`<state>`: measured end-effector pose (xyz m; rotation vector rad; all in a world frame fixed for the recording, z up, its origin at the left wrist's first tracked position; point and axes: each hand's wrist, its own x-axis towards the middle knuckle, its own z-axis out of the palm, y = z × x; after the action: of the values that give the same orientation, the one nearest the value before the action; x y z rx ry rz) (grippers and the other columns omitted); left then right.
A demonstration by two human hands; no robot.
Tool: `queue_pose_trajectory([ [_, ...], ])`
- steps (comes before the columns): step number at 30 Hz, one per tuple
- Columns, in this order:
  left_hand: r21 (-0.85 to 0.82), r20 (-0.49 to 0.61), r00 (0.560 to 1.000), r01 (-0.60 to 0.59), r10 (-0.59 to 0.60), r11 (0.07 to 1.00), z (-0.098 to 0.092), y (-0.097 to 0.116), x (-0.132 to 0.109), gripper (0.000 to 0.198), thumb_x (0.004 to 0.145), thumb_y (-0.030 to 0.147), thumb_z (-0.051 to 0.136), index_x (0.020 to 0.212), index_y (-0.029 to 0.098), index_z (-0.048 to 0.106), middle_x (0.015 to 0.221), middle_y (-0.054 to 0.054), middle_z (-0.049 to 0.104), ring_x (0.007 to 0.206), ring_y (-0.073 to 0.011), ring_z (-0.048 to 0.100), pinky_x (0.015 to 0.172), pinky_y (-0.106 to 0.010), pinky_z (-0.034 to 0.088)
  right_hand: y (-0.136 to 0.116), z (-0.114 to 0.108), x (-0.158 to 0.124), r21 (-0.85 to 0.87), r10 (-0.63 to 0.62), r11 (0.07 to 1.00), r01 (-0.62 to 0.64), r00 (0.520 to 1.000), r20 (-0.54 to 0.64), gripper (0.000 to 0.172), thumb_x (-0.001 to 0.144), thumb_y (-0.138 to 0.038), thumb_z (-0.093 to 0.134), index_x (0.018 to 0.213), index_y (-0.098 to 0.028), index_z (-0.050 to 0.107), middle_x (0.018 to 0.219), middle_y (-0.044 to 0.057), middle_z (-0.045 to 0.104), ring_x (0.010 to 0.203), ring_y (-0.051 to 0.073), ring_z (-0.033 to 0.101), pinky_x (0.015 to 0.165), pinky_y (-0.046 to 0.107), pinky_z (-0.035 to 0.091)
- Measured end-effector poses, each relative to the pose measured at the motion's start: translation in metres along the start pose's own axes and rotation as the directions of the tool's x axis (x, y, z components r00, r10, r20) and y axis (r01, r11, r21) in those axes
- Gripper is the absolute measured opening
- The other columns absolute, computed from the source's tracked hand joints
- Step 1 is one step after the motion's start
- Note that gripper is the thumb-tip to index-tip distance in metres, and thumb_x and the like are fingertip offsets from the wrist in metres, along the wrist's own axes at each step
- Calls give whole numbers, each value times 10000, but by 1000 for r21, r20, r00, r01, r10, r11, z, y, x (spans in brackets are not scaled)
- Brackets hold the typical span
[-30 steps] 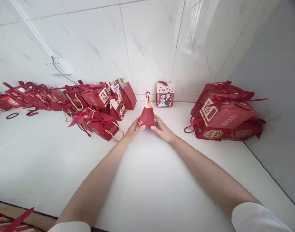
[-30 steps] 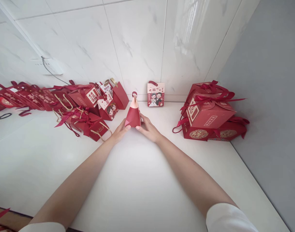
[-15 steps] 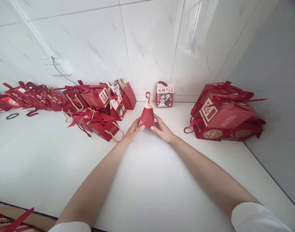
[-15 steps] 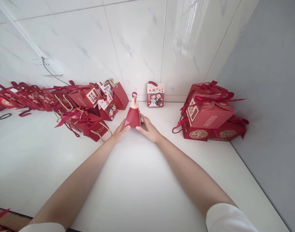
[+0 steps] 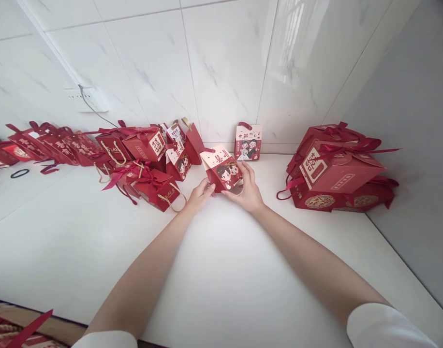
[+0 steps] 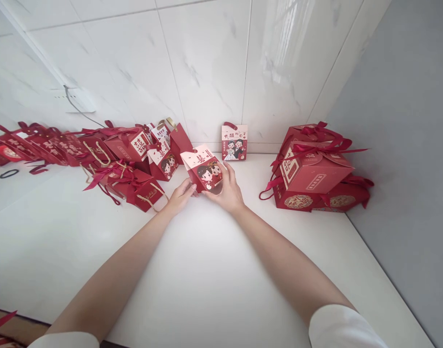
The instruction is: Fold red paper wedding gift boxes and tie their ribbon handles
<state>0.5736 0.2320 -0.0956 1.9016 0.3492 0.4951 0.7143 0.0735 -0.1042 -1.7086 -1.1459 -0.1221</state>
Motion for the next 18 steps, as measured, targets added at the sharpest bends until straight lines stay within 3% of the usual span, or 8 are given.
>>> queue_pose_trajectory([
  [3, -65, -31, 999, 21, -23, 998, -1, -2, 2, 660, 842, 597, 579, 1358, 199, 472, 1101, -91, 671, 796, -182, 673, 768, -336, 533, -2, 1, -1, -136, -49, 989, 48, 999, 0, 1029, 705, -644, 728, 1523, -303, 205, 1585, 121, 180, 1385, 369, 361, 884, 524, 574],
  [7, -10, -45, 999, 3, -3, 1000, 1, 2, 3, 691, 786, 526, 692, 1371, 219, 489, 1206, -92, 665, 933, -212, 660, 866, -352, 521, -7, -1, -2, -210, -153, 965, 161, 987, 50, 998, 722, -645, 718, 1520, -312, 219, 1561, 113, 249, 1389, 360, 349, 931, 538, 552],
  [10, -20, -131, 991, 1, -4, 1000, 2, 2, 4, 655, 824, 513, 651, 1385, 217, 486, 1290, -86, 636, 1029, -234, 646, 932, -369, 504, -11, -3, -3, -183, -165, 968, 170, 985, 46, 860, 806, -608, 652, 1505, -314, 247, 1525, 113, 316, 1337, 335, 421, 884, 506, 577],
  [13, -55, -164, 986, -16, 7, 998, 1, -1, 5, 554, 887, 513, 561, 1350, 210, 536, 1363, -70, 594, 1209, -250, 573, 1044, -363, 443, -11, -2, -3, -56, -111, 992, 110, 994, -11, 723, 884, -547, 576, 1484, -278, 275, 1474, 129, 379, 1266, 290, 498, 887, 460, 574],
  [18, -101, -102, 994, -34, 23, 994, 2, -6, 6, 535, 913, 506, 524, 1349, 197, 531, 1414, -74, 553, 1324, -245, 489, 1125, -356, 370, 3, 3, 1, 160, 97, 984, -79, 989, -112, 831, 861, -594, 579, 1513, -248, 197, 1569, 153, 235, 1278, 278, 488, 977, 450, 511],
])
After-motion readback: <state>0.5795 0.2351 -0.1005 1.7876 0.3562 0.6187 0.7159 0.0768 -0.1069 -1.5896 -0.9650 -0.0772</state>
